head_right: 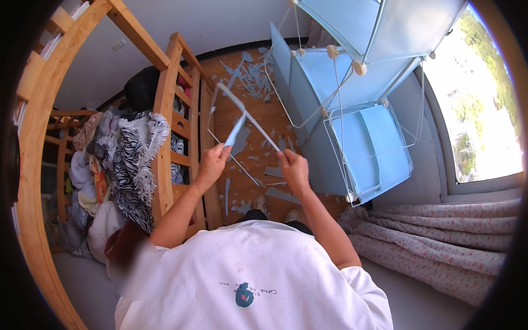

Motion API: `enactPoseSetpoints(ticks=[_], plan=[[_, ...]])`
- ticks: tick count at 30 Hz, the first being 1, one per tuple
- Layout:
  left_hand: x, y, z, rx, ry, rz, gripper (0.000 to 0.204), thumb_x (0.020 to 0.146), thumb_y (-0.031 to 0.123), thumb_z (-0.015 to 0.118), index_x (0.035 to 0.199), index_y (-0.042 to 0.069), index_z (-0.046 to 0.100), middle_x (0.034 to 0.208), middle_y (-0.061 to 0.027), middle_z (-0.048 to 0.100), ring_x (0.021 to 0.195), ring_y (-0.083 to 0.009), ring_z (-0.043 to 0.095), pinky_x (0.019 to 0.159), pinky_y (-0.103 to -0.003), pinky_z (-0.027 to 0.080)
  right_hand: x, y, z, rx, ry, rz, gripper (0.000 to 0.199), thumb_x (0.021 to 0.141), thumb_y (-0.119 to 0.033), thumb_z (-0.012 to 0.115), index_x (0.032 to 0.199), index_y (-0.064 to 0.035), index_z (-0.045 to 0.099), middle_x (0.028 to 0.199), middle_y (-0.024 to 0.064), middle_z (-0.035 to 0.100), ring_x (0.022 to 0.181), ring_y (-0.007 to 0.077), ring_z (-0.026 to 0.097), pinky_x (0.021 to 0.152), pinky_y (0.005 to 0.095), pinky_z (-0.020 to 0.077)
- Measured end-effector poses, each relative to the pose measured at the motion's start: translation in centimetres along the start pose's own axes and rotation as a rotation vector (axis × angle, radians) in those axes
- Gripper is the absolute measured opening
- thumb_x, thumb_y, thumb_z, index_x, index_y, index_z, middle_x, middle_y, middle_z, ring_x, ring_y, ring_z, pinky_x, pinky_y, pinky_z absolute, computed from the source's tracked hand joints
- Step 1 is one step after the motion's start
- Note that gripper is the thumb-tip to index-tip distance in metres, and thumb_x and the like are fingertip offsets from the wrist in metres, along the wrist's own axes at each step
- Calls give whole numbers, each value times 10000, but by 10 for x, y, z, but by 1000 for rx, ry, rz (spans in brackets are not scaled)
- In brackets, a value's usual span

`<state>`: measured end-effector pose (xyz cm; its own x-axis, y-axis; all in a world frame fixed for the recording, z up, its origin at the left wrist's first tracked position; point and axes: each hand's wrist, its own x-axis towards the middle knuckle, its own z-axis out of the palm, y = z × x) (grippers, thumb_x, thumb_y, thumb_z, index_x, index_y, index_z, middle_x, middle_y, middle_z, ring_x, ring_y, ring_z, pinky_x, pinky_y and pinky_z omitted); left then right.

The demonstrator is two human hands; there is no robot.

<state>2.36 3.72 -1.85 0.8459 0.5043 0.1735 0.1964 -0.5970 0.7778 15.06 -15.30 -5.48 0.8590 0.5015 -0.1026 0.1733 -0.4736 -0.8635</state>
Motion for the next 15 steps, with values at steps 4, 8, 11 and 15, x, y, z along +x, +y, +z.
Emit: enactPoseSetpoints(ticks=[4,8,11,15], plan=[[0,-3,-32,107,19,34,267,880,183,531,710,-22,520,509,-160,443,411,-245,438,412,-329,329,5,18,-16,-126,17,-58,191,831,-234,573,789,-59,637,570,143,540,542,306,544,502,370,406],[-17,15,-10,5,18,40,236,874,182,535,742,-12,562,541,-160,504,469,-278,512,457,-336,381,6,19,-8,-113,29,-77,187,823,-238,582,779,-64,636,567,140,539,546,310,547,506,370,408],[-18,6,-5,14,-108,-151,205,871,167,528,790,-8,595,558,-165,525,519,-289,546,501,-341,411,10,18,-16,-137,21,-109,185,821,-240,585,770,-66,625,563,132,538,528,308,537,492,369,402],[-18,-36,19,-327,-131,-378,316,855,126,527,1154,30,487,708,-88,608,561,-180,584,507,-310,437,-1,3,-6,-139,70,-192,181,817,-243,590,758,-74,613,566,127,546,527,314,541,479,371,405]])
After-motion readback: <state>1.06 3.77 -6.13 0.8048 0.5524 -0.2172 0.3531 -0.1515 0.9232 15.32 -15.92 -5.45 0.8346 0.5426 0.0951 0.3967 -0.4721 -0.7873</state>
